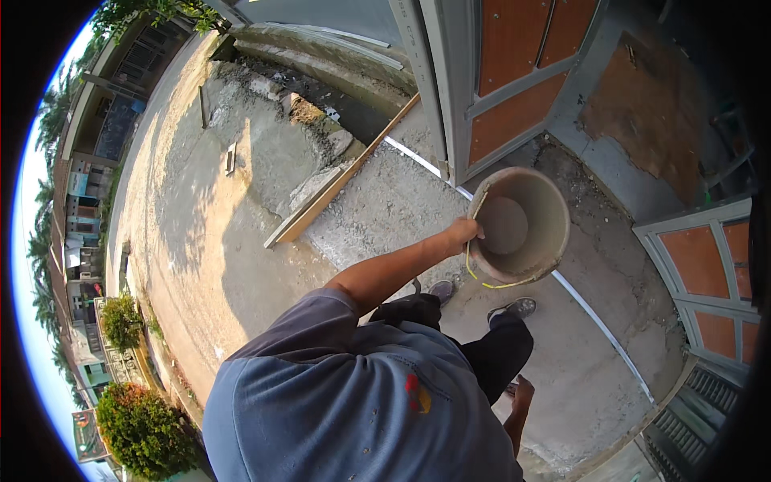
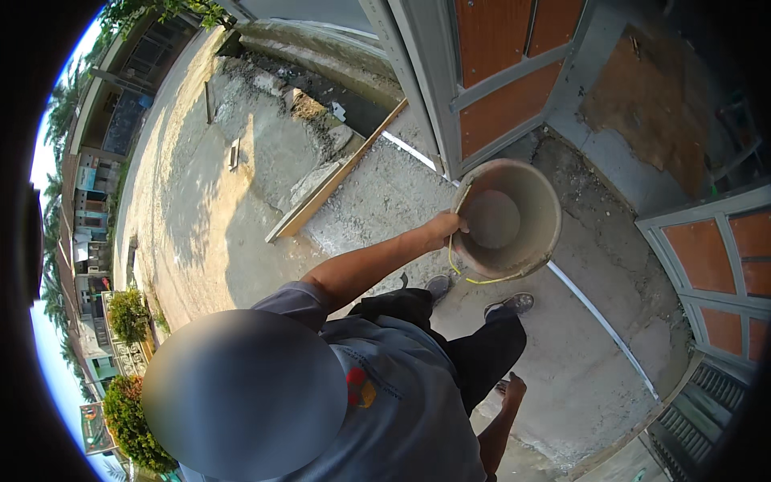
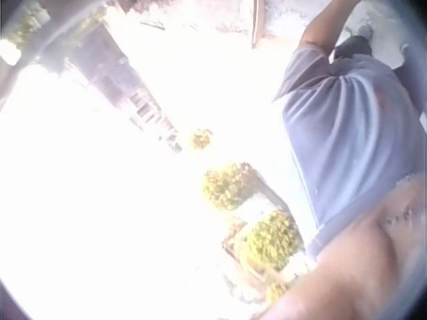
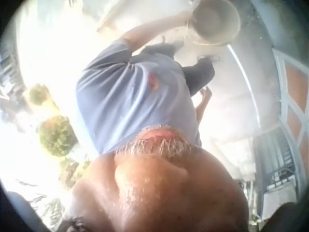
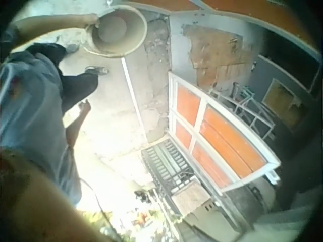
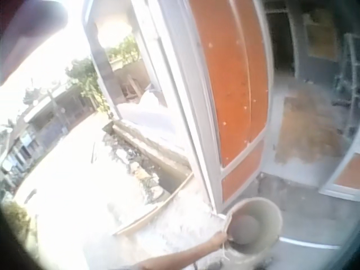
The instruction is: Apply and smooth mortar on the ground using a trowel.
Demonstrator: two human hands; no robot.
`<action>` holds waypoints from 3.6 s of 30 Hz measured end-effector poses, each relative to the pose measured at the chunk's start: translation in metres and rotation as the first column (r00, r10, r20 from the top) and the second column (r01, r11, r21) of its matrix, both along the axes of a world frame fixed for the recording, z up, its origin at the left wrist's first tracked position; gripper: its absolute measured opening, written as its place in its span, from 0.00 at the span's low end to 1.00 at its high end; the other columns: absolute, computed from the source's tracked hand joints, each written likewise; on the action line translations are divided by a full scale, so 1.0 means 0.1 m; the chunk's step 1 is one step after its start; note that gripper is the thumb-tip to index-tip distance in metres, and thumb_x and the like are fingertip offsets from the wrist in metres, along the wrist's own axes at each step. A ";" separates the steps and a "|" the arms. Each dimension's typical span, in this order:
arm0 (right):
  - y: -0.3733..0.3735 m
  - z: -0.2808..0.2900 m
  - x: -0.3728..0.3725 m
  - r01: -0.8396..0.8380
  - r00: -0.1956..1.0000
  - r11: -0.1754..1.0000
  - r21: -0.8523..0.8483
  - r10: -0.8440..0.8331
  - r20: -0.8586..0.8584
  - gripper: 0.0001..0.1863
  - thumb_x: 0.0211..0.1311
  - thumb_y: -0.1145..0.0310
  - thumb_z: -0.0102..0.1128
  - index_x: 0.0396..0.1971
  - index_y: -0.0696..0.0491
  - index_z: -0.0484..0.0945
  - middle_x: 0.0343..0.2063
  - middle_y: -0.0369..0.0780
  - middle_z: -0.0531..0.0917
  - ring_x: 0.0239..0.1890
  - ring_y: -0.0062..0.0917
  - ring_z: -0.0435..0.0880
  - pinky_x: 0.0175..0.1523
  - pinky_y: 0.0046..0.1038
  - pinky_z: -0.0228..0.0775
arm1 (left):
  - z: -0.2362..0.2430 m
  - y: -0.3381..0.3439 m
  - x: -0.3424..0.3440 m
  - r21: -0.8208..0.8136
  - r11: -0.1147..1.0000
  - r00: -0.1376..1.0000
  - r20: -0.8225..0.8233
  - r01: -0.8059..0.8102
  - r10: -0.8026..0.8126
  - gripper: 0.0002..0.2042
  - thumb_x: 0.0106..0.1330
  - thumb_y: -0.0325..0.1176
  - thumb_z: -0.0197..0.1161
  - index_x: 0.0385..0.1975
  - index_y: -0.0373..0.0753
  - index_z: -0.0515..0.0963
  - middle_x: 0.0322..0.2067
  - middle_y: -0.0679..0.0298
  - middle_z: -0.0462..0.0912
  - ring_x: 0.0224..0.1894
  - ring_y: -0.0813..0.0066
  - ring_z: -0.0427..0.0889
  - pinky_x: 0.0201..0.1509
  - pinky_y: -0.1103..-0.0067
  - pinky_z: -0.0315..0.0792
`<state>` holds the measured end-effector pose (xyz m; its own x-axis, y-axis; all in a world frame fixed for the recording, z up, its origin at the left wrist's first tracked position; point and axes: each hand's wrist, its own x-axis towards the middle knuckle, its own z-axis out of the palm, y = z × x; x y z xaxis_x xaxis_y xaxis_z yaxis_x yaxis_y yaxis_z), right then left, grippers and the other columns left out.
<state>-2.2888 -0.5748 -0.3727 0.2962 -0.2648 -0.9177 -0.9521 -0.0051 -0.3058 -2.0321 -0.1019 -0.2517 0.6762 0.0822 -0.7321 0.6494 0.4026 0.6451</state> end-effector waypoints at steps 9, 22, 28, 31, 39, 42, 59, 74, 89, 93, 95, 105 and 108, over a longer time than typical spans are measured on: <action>-1.50 0.91 3.85 -0.351 0.860 0.927 -0.133 0.376 0.346 0.21 0.62 0.57 0.50 0.49 0.55 0.74 0.28 0.41 0.79 0.23 0.25 0.77 0.30 0.30 0.75 | 0.64 -1.47 1.23 -0.023 0.981 0.980 0.020 -0.195 0.196 0.14 0.51 0.21 0.55 0.40 0.31 0.72 0.30 0.56 0.77 0.24 0.60 0.79 0.17 0.67 0.77; -1.49 3.17 7.46 -0.280 0.545 0.903 -0.326 0.429 0.720 0.17 0.61 0.60 0.56 0.45 0.54 0.77 0.26 0.36 0.78 0.23 0.18 0.76 0.27 0.21 0.71 | 1.20 -2.31 3.16 -0.063 0.994 0.992 0.089 -0.084 0.089 0.21 0.52 0.26 0.55 0.48 0.27 0.67 0.39 0.53 0.76 0.34 0.61 0.80 0.30 0.70 0.79; -1.87 2.97 8.48 -0.264 0.609 0.901 -0.343 0.432 0.665 0.15 0.61 0.61 0.55 0.42 0.54 0.78 0.23 0.35 0.77 0.20 0.17 0.74 0.25 0.21 0.70 | 1.11 -2.48 4.29 -0.107 0.992 0.998 0.026 -0.061 0.064 0.17 0.54 0.26 0.56 0.44 0.27 0.69 0.38 0.53 0.76 0.34 0.63 0.80 0.29 0.71 0.78; -2.33 2.72 8.75 -0.256 0.682 0.884 -0.392 0.452 0.575 0.16 0.60 0.59 0.54 0.43 0.52 0.78 0.24 0.38 0.79 0.19 0.20 0.77 0.23 0.24 0.73 | 1.06 -2.40 4.75 -0.148 0.989 1.000 -0.015 -0.025 0.023 0.15 0.54 0.26 0.56 0.41 0.28 0.70 0.35 0.54 0.77 0.32 0.61 0.80 0.27 0.69 0.78; -2.85 2.25 8.59 -0.056 0.869 0.942 -0.332 0.209 0.448 0.14 0.60 0.60 0.56 0.38 0.55 0.77 0.19 0.42 0.78 0.15 0.26 0.77 0.22 0.29 0.76 | 1.21 -2.00 6.15 -0.077 0.992 0.995 -0.031 -0.101 0.099 0.16 0.52 0.24 0.56 0.42 0.28 0.70 0.34 0.54 0.76 0.31 0.58 0.79 0.27 0.67 0.78; -2.76 2.01 8.46 -0.095 0.953 0.956 -0.278 0.168 0.253 0.19 0.61 0.58 0.56 0.44 0.56 0.73 0.23 0.46 0.79 0.18 0.30 0.79 0.26 0.36 0.79 | 1.16 -1.88 6.72 -0.129 0.977 0.986 -0.027 -0.169 0.167 0.17 0.51 0.23 0.55 0.42 0.27 0.70 0.35 0.53 0.75 0.32 0.56 0.78 0.27 0.66 0.78; -1.33 1.38 12.12 -0.443 0.896 0.895 0.048 0.441 0.050 0.20 0.60 0.62 0.56 0.45 0.61 0.71 0.30 0.52 0.80 0.27 0.41 0.81 0.30 0.43 0.79 | 0.79 -1.09 9.52 -0.185 0.829 0.847 -0.038 -0.528 0.531 0.17 0.53 0.24 0.55 0.44 0.26 0.67 0.36 0.54 0.73 0.33 0.57 0.78 0.30 0.64 0.80; 0.43 1.90 16.67 -0.698 0.660 0.703 -0.135 0.705 0.260 0.18 0.61 0.60 0.53 0.45 0.56 0.73 0.28 0.48 0.80 0.26 0.34 0.81 0.27 0.37 0.77 | 1.26 0.31 11.32 -0.112 0.582 0.589 -0.032 -0.805 0.808 0.11 0.55 0.24 0.52 0.37 0.25 0.67 0.28 0.52 0.73 0.25 0.59 0.78 0.23 0.66 0.76; 1.80 1.90 18.31 -0.663 0.748 0.740 -0.109 0.652 -0.123 0.22 0.60 0.63 0.56 0.48 0.63 0.69 0.35 0.57 0.79 0.32 0.45 0.82 0.36 0.45 0.80 | 0.98 2.62 13.85 -0.085 0.536 0.543 -0.106 -0.840 0.833 0.06 0.52 0.23 0.56 0.29 0.33 0.68 0.24 0.62 0.69 0.19 0.65 0.71 0.19 0.65 0.75; 2.59 1.77 19.20 -0.767 0.641 0.636 -0.079 0.759 -0.110 0.19 0.60 0.62 0.56 0.44 0.62 0.72 0.31 0.54 0.81 0.29 0.40 0.83 0.34 0.42 0.80 | 0.97 3.15 14.56 -0.064 0.517 0.521 -0.101 -0.854 0.848 0.08 0.53 0.23 0.55 0.32 0.32 0.68 0.24 0.61 0.69 0.20 0.65 0.72 0.20 0.66 0.75; 3.10 1.69 19.79 -0.817 0.576 0.572 -0.071 0.816 -0.054 0.19 0.60 0.61 0.56 0.43 0.61 0.73 0.29 0.51 0.81 0.26 0.36 0.82 0.32 0.39 0.80 | 0.97 3.42 14.97 -0.083 0.444 0.450 -0.081 -0.892 0.890 0.11 0.53 0.23 0.55 0.36 0.31 0.68 0.24 0.61 0.71 0.20 0.65 0.73 0.21 0.67 0.76; 6.58 2.22 22.78 -0.964 0.163 0.185 -0.191 0.979 0.126 0.18 0.61 0.61 0.54 0.43 0.59 0.76 0.30 0.46 0.81 0.26 0.30 0.81 0.30 0.30 0.77 | 1.08 4.77 16.44 -0.097 0.332 0.342 -0.117 -0.938 0.932 0.13 0.54 0.23 0.53 0.40 0.28 0.67 0.28 0.55 0.73 0.23 0.63 0.76 0.21 0.68 0.75; 7.60 2.44 23.34 -0.974 0.050 0.094 -0.205 0.977 0.209 0.17 0.61 0.61 0.55 0.41 0.60 0.77 0.26 0.43 0.80 0.24 0.27 0.80 0.28 0.28 0.76 | 0.96 5.18 16.73 -0.129 0.294 0.312 -0.155 -0.947 0.937 0.15 0.55 0.23 0.53 0.42 0.27 0.65 0.31 0.52 0.73 0.25 0.59 0.77 0.25 0.65 0.77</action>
<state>0.0455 0.1854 -0.1286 0.4744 0.4415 -0.7616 0.0245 -0.8714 -0.4899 -0.3595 0.4166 -0.1554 0.1881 0.5209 -0.8326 -0.2276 0.8478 0.4790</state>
